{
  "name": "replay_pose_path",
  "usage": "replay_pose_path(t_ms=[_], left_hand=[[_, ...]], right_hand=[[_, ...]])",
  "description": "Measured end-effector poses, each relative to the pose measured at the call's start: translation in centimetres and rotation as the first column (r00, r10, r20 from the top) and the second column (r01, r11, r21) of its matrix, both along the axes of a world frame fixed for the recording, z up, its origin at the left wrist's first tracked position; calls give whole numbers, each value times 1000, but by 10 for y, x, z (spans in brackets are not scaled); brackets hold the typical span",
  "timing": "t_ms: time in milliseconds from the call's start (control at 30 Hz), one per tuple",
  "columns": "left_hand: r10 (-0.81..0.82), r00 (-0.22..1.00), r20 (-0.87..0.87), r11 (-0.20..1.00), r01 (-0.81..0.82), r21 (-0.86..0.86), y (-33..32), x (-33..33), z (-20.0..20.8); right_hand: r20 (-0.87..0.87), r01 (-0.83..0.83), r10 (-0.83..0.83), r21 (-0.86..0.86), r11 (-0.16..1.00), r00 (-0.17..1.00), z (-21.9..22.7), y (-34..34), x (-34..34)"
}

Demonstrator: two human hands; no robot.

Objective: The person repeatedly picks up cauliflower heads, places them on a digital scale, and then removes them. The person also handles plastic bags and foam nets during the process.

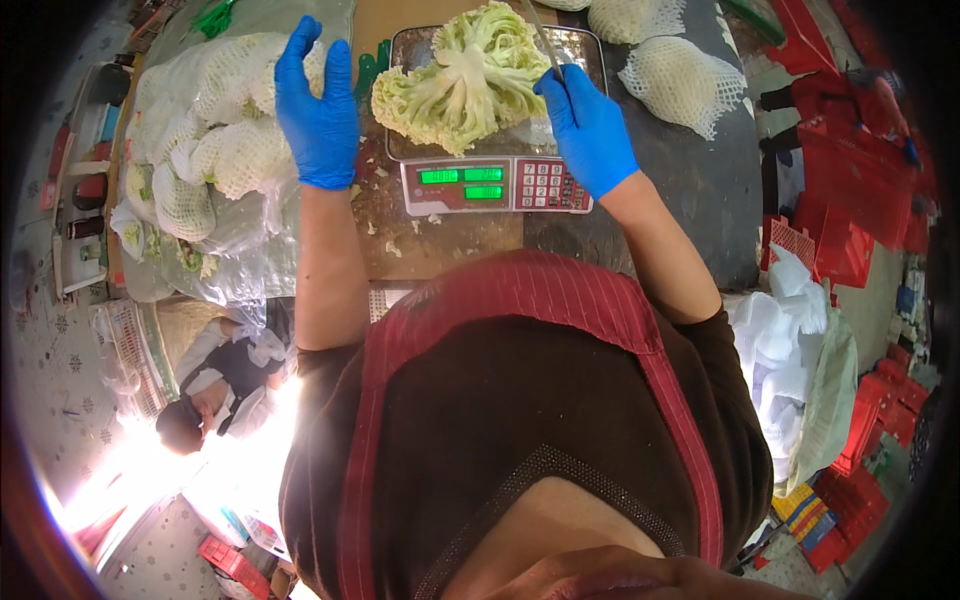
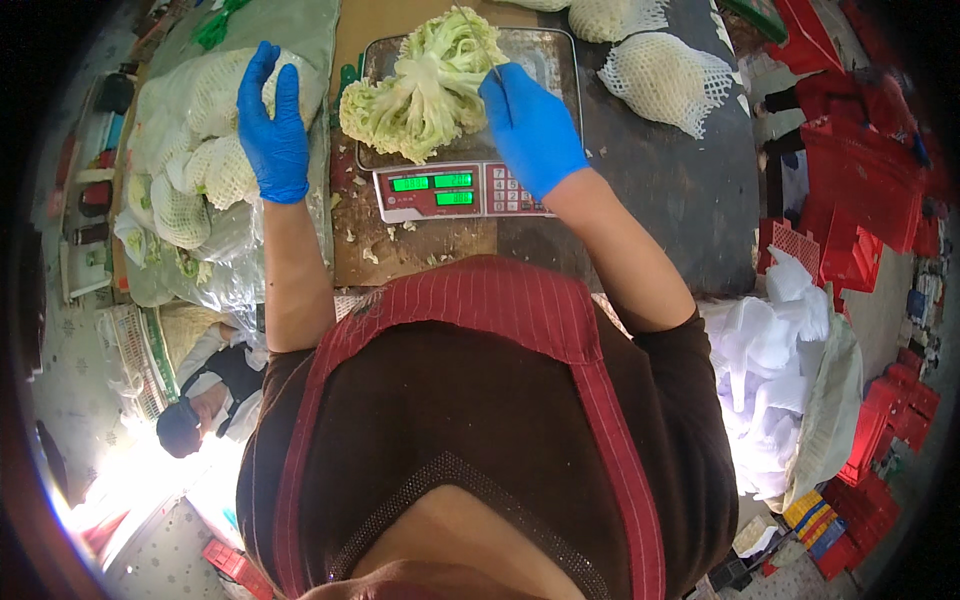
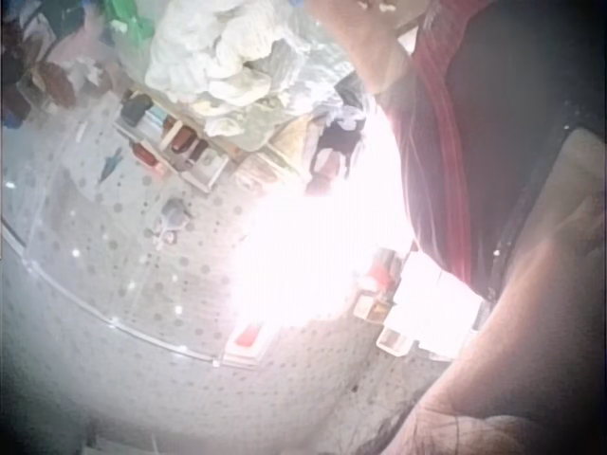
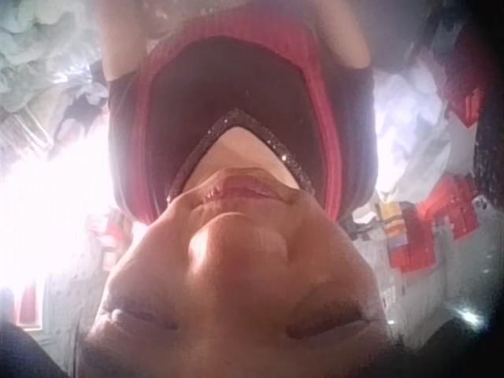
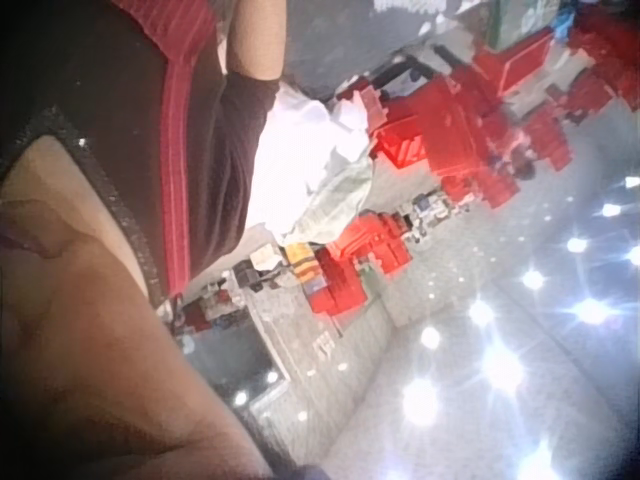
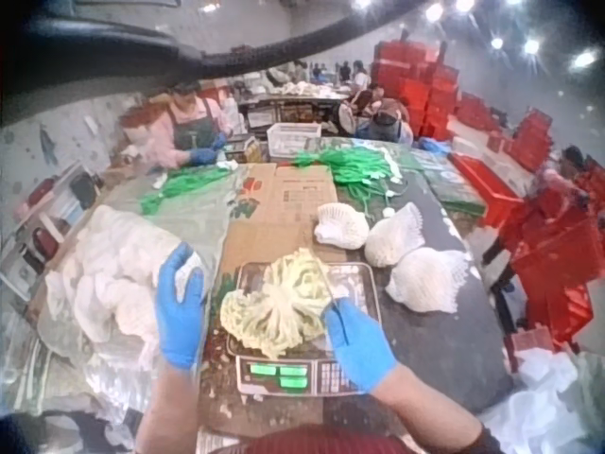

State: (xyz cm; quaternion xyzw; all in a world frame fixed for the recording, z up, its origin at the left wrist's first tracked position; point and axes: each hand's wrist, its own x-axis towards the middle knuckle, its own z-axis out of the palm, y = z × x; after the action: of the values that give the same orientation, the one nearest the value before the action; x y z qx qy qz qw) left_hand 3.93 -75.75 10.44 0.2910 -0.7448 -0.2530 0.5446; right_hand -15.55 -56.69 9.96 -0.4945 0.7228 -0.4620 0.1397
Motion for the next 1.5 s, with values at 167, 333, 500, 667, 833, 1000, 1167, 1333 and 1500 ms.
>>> replay_pose_path(t_ms=[167,333,500,667,833,1000,1167,1333,1500], left_hand=[[-6,1000,-6,998,6,70,-3,6,4],[-5,998,55,992,-3,127,1,7,-10],[-190,918,347,979,152,133,25,-24,-37],[-237,828,508,963,134,232,41,-54,-61],[-137,844,519,991,112,79,40,-58,-73],[-121,781,613,984,15,176,47,-55,-66],[-170,716,677,973,13,230,44,-54,-52],[-132,731,669,983,9,185,46,-54,-53],[-139,704,696,980,-3,199,47,-61,-54]], right_hand=[[43,-30,28,51,998,999,-12,-2,2],[-2,-20,21,173,985,1000,-24,0,1],[-68,-41,62,267,963,996,-35,-12,8],[-111,-51,83,264,963,990,-40,-25,15],[-169,-58,109,280,958,980,-62,-24,5],[159,-135,88,316,939,983,-108,-38,-24],[128,-58,4,427,902,992,-132,-53,-61],[76,-12,-21,414,910,997,-133,-46,-64],[56,10,-43,496,869,997,-114,-48,-49]])
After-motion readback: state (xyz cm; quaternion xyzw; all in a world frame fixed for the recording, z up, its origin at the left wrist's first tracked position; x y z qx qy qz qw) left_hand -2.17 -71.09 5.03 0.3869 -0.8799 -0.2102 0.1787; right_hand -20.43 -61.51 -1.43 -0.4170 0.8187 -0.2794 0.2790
